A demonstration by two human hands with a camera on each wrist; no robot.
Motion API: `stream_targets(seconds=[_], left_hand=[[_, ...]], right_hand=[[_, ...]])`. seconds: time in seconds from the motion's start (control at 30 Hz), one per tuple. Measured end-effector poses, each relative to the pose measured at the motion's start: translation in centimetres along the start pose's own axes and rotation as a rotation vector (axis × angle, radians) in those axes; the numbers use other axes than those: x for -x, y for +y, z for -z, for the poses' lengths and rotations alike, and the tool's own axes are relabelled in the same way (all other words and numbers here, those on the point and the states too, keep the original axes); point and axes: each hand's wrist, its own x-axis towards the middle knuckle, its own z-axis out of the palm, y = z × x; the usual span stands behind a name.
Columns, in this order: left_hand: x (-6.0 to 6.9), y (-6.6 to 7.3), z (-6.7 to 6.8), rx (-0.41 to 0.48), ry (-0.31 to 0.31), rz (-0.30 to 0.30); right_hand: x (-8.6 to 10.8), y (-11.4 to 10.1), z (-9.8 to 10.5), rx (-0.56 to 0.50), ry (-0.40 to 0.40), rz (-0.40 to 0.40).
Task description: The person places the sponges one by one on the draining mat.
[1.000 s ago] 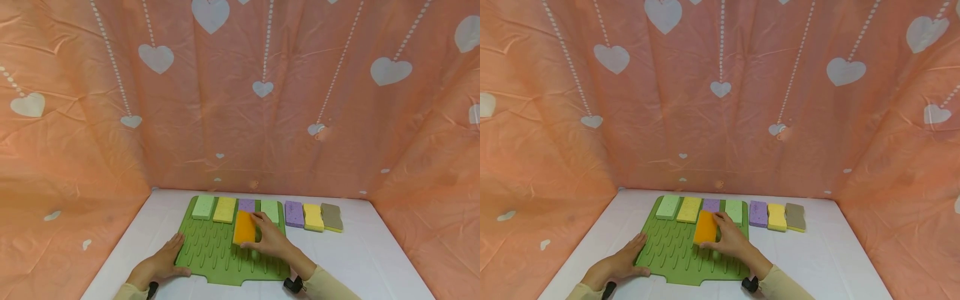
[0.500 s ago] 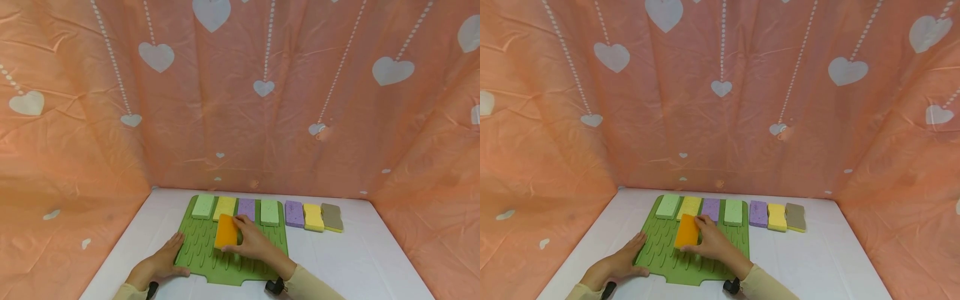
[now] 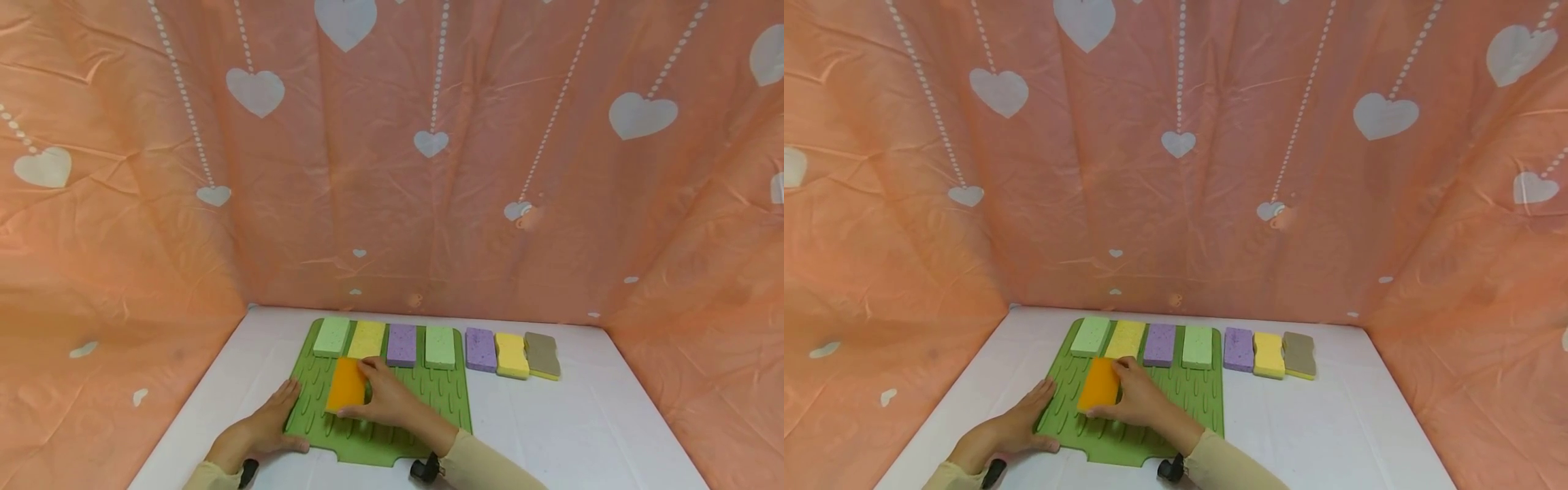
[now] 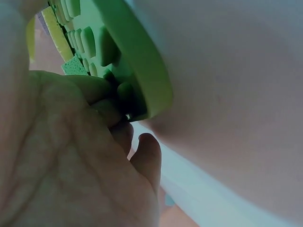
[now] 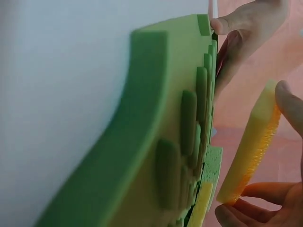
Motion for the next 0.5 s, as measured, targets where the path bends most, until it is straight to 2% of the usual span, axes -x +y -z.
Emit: stream_targets(seconds=[0.23,0.5], left_hand=[[0.1,-1.0,-0.1,0.082,-0.036,-0.03],[-0.2,-1.1,-0.3,0.068,-0.026,-0.007]], right_hand=[[-1.1,-0.6,-1.2,-0.011,-0.005,-0.014],[-1.9,-1.0,-2.2,-0.023,-0.045,-0.051]])
